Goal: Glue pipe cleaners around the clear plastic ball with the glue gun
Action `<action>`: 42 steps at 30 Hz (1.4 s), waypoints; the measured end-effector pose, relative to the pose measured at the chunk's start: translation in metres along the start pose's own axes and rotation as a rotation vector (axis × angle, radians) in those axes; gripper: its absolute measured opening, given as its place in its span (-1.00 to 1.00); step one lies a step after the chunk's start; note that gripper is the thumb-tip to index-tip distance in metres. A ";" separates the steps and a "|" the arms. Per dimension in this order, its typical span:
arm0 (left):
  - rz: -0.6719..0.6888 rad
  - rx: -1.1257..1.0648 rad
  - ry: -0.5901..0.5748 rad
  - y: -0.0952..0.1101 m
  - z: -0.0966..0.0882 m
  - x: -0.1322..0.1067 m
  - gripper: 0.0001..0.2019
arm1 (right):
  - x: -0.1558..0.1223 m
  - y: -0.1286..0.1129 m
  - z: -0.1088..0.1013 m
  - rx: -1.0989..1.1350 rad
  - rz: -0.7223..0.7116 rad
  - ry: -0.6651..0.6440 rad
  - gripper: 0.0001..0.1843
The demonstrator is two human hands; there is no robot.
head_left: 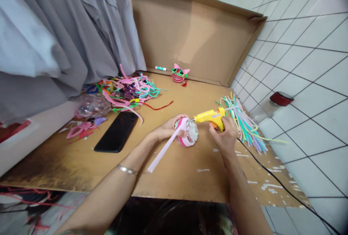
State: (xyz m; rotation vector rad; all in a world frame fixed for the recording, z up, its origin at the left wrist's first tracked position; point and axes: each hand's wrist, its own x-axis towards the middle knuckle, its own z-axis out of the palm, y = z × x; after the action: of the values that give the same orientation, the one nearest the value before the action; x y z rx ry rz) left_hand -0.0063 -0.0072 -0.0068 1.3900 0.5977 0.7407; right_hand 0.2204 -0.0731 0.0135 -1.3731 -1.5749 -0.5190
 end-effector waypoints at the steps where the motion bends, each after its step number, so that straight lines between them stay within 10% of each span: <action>1: 0.000 0.001 -0.002 0.000 0.000 0.000 -0.26 | 0.000 -0.001 0.000 -0.002 -0.003 -0.002 -0.85; 42: -0.026 -0.056 -0.037 0.005 0.001 -0.003 -0.26 | 0.000 -0.002 -0.002 0.028 -0.009 -0.048 -0.89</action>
State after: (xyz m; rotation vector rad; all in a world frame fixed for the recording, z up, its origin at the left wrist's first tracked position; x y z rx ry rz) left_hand -0.0075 -0.0101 -0.0021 1.3390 0.5605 0.7047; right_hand 0.2195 -0.0745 0.0150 -1.3672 -1.6216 -0.4710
